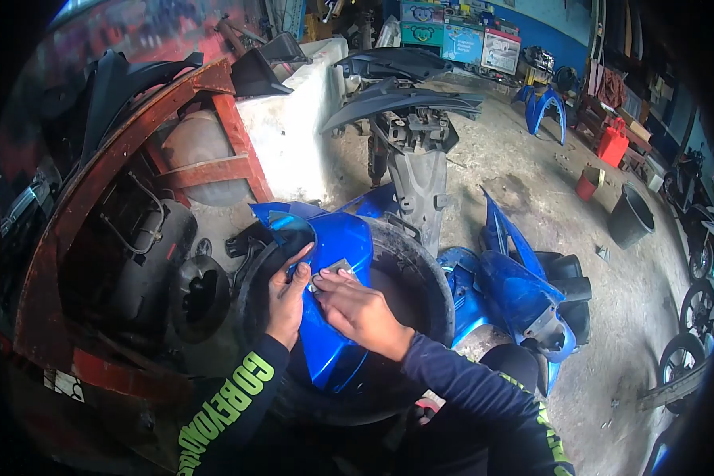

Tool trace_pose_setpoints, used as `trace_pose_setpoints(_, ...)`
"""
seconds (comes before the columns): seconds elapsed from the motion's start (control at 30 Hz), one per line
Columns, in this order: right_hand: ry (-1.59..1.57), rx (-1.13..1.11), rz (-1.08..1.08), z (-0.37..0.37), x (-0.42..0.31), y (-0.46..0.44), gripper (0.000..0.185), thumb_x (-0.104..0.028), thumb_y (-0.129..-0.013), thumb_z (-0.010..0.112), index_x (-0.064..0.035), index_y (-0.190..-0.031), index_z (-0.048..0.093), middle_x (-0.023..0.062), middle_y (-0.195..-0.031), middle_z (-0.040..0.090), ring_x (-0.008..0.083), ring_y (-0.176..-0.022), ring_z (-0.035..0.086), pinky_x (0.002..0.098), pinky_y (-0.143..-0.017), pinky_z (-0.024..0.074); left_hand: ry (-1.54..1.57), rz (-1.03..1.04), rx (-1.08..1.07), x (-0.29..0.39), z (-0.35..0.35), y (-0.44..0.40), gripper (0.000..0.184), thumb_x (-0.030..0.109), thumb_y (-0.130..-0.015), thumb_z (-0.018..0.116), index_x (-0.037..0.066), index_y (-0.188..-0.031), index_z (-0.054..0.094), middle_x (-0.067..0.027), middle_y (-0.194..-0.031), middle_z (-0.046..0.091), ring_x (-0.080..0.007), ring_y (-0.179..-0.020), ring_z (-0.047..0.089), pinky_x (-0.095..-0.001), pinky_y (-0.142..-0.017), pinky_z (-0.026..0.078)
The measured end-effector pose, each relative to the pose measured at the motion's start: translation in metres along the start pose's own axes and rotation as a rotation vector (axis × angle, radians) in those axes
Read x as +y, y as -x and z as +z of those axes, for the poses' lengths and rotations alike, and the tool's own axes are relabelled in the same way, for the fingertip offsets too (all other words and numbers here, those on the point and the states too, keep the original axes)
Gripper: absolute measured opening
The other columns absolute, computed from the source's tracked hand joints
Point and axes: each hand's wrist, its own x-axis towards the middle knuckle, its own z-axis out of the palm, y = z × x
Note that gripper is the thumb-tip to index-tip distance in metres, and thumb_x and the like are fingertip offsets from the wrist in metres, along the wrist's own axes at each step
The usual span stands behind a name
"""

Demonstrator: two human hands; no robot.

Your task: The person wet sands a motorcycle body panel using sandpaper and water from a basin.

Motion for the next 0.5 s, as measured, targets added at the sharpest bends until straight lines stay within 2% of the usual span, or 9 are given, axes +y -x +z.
trace_pose_setpoints(0.03,0.011,-0.021,-0.04,-0.003,0.015,0.0,0.02,-0.003,-0.083,0.067,0.0021,-0.102,0.071,0.0204,-0.117,0.07,0.0335,-0.114,0.068,0.0435,-0.106,0.0495,0.021,-0.007,-0.003,-0.001,-0.001,0.001,0.045,0.025,-0.097,0.072,0.001,-0.134,0.063,-0.0084,-0.133,0.065,-0.0119,-0.115,0.059,-0.0288,-0.105,0.044)
trace_pose_setpoints(0.07,-0.04,0.039,0.291,-0.005,0.019,-0.004,0.021,-0.004,-0.084,0.067,0.0026,-0.103,0.071,0.0215,-0.115,0.071,0.0365,-0.112,0.068,0.0436,-0.106,0.0491,0.019,-0.011,-0.002,0.001,0.0,0.002,0.045,0.025,-0.097,0.072,0.001,-0.134,0.063,-0.0084,-0.133,0.065,-0.0119,-0.115,0.059,-0.0288,-0.105,0.044)
trace_pose_setpoints(0.13,0.039,0.227,0.242,-0.007,0.05,-0.016,0.022,-0.003,-0.085,0.065,0.0029,-0.106,0.07,0.0232,-0.111,0.07,0.0395,-0.108,0.069,0.0441,-0.106,0.049,-0.008,0.011,-0.018,0.007,0.006,0.002,0.045,0.025,-0.097,0.072,0.001,-0.134,0.063,-0.0082,-0.134,0.065,-0.0118,-0.115,0.059,-0.029,-0.105,0.044)
trace_pose_setpoints(0.2,-0.051,0.141,0.394,-0.001,0.012,-0.011,0.022,-0.001,-0.086,0.063,0.0023,-0.107,0.071,0.0228,-0.112,0.071,0.0385,-0.111,0.068,0.0456,-0.108,0.0476,0.016,-0.018,-0.024,-0.001,0.0,0.002,0.046,0.026,-0.096,0.073,0.001,-0.134,0.063,-0.0081,-0.133,0.065,-0.012,-0.116,0.058,-0.0291,-0.106,0.043)
trace_pose_setpoints(0.3,0.035,0.08,0.009,0.003,0.018,0.003,0.018,-0.003,-0.084,0.066,0.0003,-0.101,0.072,0.0213,-0.112,0.071,0.0357,-0.111,0.069,0.0414,-0.106,0.0493,0.031,-0.023,-0.011,0.001,0.001,0.002,0.047,0.027,-0.096,0.073,0.001,-0.134,0.063,-0.008,-0.133,0.065,-0.0123,-0.119,0.057,-0.0292,-0.108,0.041)
trace_pose_setpoints(0.33,-0.015,0.145,0.227,-0.003,0.027,-0.006,0.014,-0.002,-0.084,0.066,0.0024,-0.096,0.071,0.022,-0.112,0.072,0.0356,-0.108,0.07,0.0405,-0.1,0.0529,0.025,0.003,0.008,0.004,0.002,0.003,0.047,0.027,-0.096,0.073,0.001,-0.134,0.063,-0.0079,-0.133,0.065,-0.0124,-0.119,0.057,-0.0291,-0.109,0.04)
trace_pose_setpoints(0.4,-0.015,0.374,0.334,-0.004,0.058,-0.019,0.015,0.0,-0.085,0.064,0.0033,-0.098,0.07,0.0228,-0.108,0.072,0.0365,-0.098,0.071,0.0423,-0.091,0.0555,0.034,0.032,-0.001,0.006,0.003,0.003,0.047,0.027,-0.096,0.073,0.0,-0.134,0.063,-0.0075,-0.133,0.065,-0.0123,-0.119,0.057,-0.0289,-0.108,0.04)
trace_pose_setpoints(0.43,-0.109,0.296,0.43,-0.006,0.043,-0.017,0.015,0.0,-0.086,0.063,0.0039,-0.099,0.069,0.0226,-0.107,0.073,0.0375,-0.098,0.071,0.0424,-0.093,0.055,0.026,0.014,-0.005,0.005,0.002,0.001,0.048,0.027,-0.096,0.074,0.0,-0.134,0.063,-0.0077,-0.133,0.065,-0.0123,-0.119,0.057,-0.0289,-0.108,0.04)
trace_pose_setpoints(0.5,-0.036,0.132,0.163,0.003,0.004,-0.006,0.017,-0.002,-0.086,0.064,0.0022,-0.101,0.071,0.0209,-0.111,0.072,0.0359,-0.102,0.071,0.0404,-0.097,0.0542,0.032,-0.009,-0.002,0.002,-0.001,-0.001,0.048,0.027,-0.095,0.074,0.0,-0.133,0.063,-0.0081,-0.134,0.065,-0.0128,-0.12,0.057,-0.0289,-0.109,0.04)
